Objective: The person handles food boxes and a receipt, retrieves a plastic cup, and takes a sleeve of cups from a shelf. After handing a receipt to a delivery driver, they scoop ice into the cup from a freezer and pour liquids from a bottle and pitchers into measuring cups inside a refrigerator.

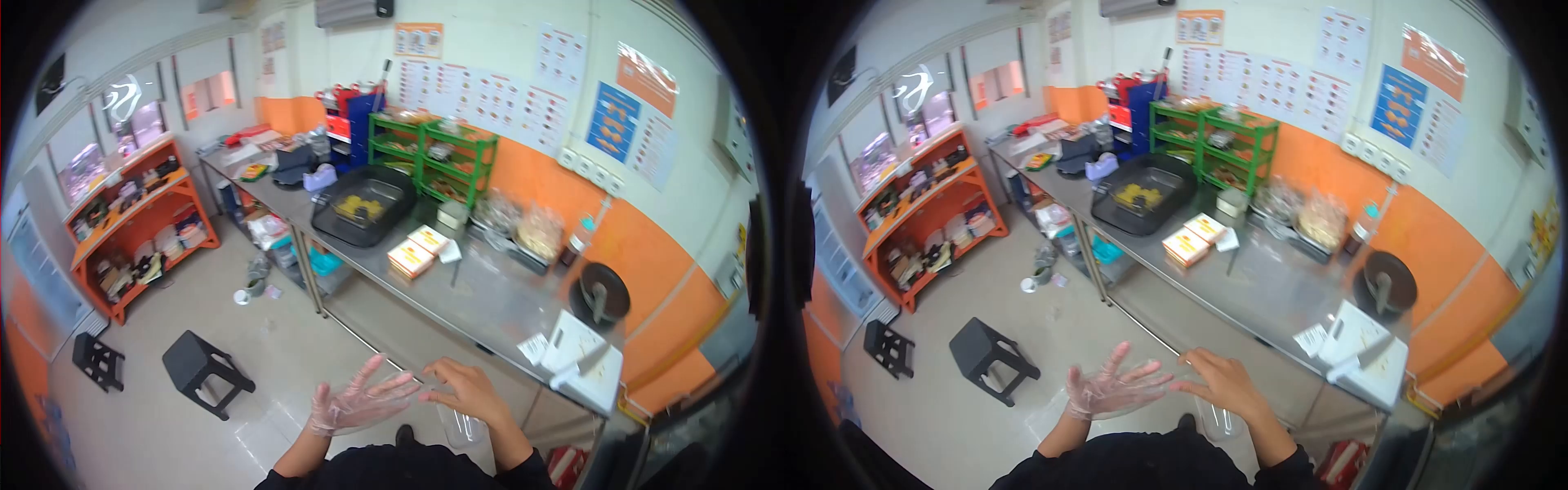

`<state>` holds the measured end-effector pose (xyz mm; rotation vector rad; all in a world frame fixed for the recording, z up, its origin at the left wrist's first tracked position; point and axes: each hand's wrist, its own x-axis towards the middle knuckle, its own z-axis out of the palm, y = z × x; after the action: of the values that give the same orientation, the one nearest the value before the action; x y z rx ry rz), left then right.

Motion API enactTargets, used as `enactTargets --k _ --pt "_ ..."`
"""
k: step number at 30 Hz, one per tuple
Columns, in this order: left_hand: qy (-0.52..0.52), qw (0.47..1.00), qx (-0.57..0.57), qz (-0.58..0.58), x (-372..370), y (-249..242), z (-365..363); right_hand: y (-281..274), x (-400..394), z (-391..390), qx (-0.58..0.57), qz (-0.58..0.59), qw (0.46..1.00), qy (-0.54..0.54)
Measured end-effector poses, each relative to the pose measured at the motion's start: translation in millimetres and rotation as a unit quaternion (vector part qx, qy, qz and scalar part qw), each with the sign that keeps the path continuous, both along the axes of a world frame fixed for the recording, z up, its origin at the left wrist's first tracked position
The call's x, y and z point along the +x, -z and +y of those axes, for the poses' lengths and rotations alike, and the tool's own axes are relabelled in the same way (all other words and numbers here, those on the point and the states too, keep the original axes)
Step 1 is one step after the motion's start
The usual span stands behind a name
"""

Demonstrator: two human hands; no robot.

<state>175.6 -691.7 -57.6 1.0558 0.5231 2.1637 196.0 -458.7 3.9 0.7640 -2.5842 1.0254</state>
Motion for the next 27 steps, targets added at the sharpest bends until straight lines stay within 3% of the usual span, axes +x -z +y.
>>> enactTargets --k 5,9,13,15,16,19,21,26,27 --pt "-0.044 0.998 -0.039 -0.018 -32 -21 8 1 -73 2 0.058 0.067 0.981 -0.173" --pt "-0.105 0.987 -0.028 -0.114 -37 -25 5 3 -121 -4 0.085 0.094 0.953 -0.276" --pt "-0.148 0.978 0.0 -0.148 -43 -22 -12 17 -171 -25 0.08 0.155 0.925 -0.338" --pt "-0.207 0.967 -0.099 -0.115 -48 -26 -23 20 -205 -31 0.082 0.175 0.927 -0.322" --pt "-0.23 0.953 -0.154 -0.122 -53 -21 -27 21 -225 -37 0.079 0.162 0.932 -0.313" --pt "-0.241 0.947 -0.181 -0.107 -77 -9 -43 12 -258 -70 0.031 0.113 0.942 -0.315" --pt "-0.231 0.953 -0.159 -0.115 -118 -3 -71 18 -292 -103 0.058 0.097 0.904 -0.412" --pt "-0.199 0.952 -0.148 -0.179 -183 -15 -134 1 -352 -158 0.095 0.095 0.877 -0.462" --pt "-0.192 0.954 -0.164 -0.162 -196 -18 -145 -6 -359 -167 0.088 0.05 0.882 -0.46"
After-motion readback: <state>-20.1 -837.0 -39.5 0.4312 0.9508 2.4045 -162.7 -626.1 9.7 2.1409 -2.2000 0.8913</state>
